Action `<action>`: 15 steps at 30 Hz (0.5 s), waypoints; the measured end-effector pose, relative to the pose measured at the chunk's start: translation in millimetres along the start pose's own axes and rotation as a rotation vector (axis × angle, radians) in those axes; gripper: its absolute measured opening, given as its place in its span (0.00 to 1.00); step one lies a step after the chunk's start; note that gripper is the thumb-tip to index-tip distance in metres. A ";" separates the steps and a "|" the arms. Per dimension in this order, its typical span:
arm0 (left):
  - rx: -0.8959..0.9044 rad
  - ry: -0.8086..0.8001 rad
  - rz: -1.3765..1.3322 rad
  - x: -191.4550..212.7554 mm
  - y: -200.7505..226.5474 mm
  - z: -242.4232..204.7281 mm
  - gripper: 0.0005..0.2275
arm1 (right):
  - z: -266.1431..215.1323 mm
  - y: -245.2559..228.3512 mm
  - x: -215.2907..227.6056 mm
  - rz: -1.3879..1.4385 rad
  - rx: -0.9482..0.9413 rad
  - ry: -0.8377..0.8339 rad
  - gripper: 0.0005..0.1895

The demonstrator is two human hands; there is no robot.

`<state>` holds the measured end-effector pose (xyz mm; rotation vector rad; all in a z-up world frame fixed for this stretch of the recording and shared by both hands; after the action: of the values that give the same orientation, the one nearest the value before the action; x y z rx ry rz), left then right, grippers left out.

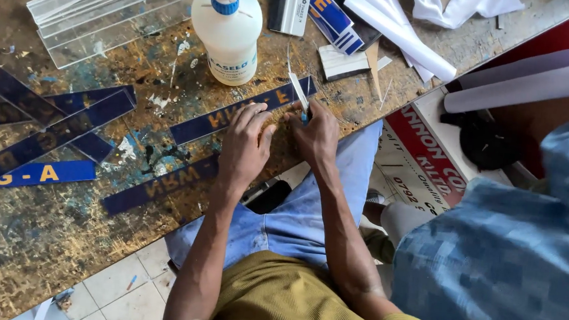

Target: Trimming and weeding excess vinyl from blue signage strips using a small blade on a workbench.

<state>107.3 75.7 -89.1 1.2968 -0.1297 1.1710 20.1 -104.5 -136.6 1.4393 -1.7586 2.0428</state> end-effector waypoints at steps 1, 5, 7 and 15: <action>0.001 -0.001 -0.003 0.8 0.3 0.2 0.13 | -0.5 0.6 -1.5 -0.003 -0.002 0.000 0.11; 0.015 0.011 -0.034 1.5 -2.4 0.7 0.13 | 1.1 5.1 -6.6 -0.033 -0.042 0.012 0.07; 0.016 0.013 -0.031 0.8 -4.4 1.5 0.13 | 1.0 0.9 -4.9 -0.059 -0.053 0.018 0.06; -0.030 0.039 0.126 -10.1 -7.3 2.4 0.13 | 9.2 16.9 -10.5 -0.051 -0.025 0.042 0.13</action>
<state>109.2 69.1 -99.8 1.2526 -0.2024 1.2964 21.1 -112.5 -156.9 1.4087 -1.7081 2.0033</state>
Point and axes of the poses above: each hand's wrist, its own z-axis towards the middle knuckle, its own x-axis out of the back of the hand, y = z × x, the point moved 5 cm from there along z, towards the middle knuckle, and after that the axes turned 10 degrees about -x, right-handed, at the moved point
